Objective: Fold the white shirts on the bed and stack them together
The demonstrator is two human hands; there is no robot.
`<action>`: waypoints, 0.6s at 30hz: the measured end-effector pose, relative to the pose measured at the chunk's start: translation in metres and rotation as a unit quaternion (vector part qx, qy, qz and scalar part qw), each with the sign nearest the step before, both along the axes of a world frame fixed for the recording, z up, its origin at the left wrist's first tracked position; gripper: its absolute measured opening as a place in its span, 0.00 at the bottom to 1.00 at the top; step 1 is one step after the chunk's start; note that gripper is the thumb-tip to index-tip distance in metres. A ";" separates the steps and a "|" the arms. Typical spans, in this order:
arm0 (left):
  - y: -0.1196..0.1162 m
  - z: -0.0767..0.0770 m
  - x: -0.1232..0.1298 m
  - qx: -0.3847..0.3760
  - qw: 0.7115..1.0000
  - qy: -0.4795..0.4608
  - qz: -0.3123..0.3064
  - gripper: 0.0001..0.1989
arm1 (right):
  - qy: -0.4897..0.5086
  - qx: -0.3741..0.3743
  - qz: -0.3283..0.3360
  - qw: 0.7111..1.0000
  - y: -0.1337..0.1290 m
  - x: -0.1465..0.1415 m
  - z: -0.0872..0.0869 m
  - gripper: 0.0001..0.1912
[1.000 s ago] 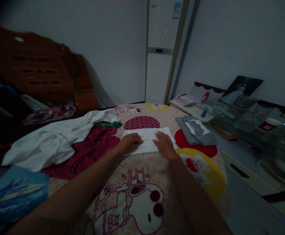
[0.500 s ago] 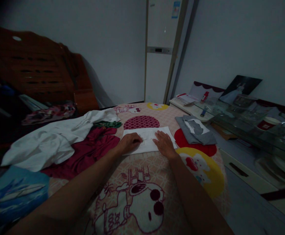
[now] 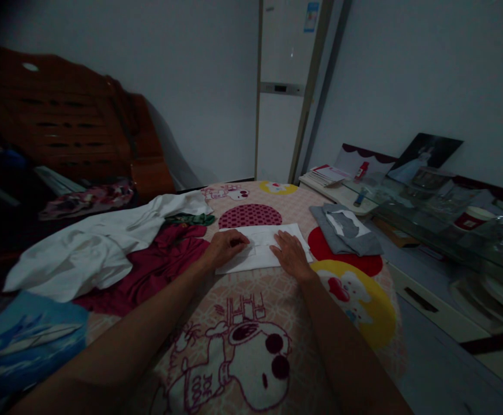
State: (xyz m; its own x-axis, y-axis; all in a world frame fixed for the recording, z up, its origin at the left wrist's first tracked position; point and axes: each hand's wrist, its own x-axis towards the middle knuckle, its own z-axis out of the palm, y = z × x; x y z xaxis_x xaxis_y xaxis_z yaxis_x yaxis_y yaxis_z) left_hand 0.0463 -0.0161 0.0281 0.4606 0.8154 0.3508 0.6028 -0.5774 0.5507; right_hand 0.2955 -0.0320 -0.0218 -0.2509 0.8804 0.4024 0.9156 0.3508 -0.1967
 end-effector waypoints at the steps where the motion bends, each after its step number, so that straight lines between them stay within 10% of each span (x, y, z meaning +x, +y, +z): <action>1: -0.004 0.001 0.002 -0.005 0.999 0.018 -0.036 0.08 | 0.000 0.005 0.001 1.000 0.000 0.000 -0.001 0.24; 5: -0.020 0.004 0.011 0.028 0.982 0.125 -0.140 0.16 | 0.001 0.011 0.003 1.000 0.003 0.001 -0.005 0.24; 18: -0.025 0.004 0.016 0.061 0.968 0.187 -0.155 0.15 | 0.064 0.070 0.034 0.995 -0.002 0.001 -0.001 0.19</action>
State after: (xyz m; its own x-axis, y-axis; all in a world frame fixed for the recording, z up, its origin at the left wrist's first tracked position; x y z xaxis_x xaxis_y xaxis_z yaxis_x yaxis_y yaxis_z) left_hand 0.0620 -0.0411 0.0320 0.7900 0.5808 0.1965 0.5343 -0.8093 0.2440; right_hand 0.2966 -0.0340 -0.0232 -0.2474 0.7963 0.5520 0.8594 0.4435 -0.2545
